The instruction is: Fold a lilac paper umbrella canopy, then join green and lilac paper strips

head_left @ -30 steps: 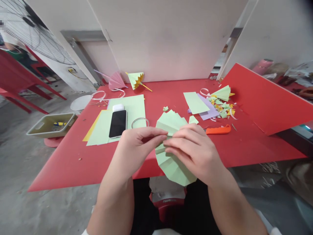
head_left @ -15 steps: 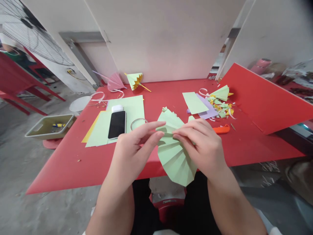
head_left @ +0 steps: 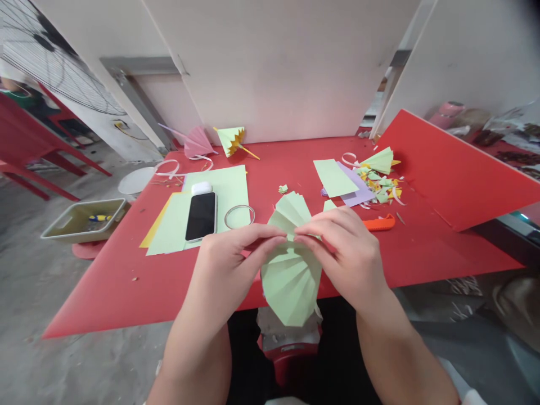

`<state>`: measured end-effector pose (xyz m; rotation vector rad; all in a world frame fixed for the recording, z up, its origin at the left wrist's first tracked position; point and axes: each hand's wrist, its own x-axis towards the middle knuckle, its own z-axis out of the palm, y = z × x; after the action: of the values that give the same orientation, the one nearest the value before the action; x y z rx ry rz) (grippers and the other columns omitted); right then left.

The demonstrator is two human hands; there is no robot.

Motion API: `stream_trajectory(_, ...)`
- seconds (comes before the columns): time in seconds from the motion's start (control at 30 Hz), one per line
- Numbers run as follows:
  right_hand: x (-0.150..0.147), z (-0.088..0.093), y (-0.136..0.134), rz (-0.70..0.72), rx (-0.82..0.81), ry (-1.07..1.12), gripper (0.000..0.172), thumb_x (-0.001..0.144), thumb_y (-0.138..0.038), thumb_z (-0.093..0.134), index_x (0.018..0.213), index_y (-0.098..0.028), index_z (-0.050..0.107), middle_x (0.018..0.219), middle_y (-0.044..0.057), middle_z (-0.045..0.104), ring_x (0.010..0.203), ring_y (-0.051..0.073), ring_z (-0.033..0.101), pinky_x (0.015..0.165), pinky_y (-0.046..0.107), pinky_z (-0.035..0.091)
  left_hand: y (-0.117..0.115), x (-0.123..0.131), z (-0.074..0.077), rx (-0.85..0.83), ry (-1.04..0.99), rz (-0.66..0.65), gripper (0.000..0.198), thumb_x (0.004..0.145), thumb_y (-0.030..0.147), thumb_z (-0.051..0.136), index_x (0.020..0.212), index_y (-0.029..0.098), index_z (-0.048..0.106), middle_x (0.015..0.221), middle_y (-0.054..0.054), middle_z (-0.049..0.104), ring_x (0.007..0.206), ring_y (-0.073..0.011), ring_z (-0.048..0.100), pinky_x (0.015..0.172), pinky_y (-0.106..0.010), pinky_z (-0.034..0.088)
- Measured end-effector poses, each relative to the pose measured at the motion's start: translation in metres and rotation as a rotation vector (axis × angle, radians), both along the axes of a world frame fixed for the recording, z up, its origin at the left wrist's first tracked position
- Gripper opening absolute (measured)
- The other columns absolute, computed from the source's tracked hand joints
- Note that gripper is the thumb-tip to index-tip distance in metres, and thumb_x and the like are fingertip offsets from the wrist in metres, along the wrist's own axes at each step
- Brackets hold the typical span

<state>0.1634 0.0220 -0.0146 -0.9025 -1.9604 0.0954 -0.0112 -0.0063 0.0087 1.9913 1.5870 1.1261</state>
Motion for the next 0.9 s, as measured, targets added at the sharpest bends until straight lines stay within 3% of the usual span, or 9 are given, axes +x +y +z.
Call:
stream_trajectory(0.47,-0.0059,0.0014,-0.0030,-0.034,0.031,-0.101,0.008,0.083,-0.015,0.057,0.076,-0.015,0.061,0.074,0.003,0.063,0.072,0.014,0.050,0.065,0.030,0.042,0.0021,0.0015,-0.0020,-0.072,-0.109,0.058,0.007,0.078,0.030,0.064,0.082,0.028,0.070,0.070,0.007,0.070,0.058,-0.0063,0.059,0.053,-0.012,0.046)
stream_trajectory(0.7,-0.0019,0.0018,-0.0027,0.014,-0.036,-0.114,0.007,0.085,-0.016,0.054,0.081,-0.016,0.060,0.077,0.004,0.062,0.074,0.014,0.050,0.068,0.029,0.042,0.0029,-0.0009,-0.0017,-0.072,-0.074,0.074,0.007,0.078,0.030,0.064,0.076,0.024,0.069,0.070,0.005,0.068,0.057,-0.0078,0.056,0.051,-0.016,0.045)
stream_trajectory(0.9,-0.0033,0.0006,-0.0021,0.013,-0.029,-0.147,0.011,0.087,-0.016,0.050,0.079,-0.017,0.057,0.077,0.004,0.061,0.075,0.015,0.049,0.070,0.031,0.042,0.0045,-0.0012,-0.0017,-0.149,-0.097,-0.015,0.012,0.078,0.034,0.064,0.082,0.025,0.069,0.062,0.005,0.063,0.052,-0.0075,0.052,0.047,-0.017,0.043)
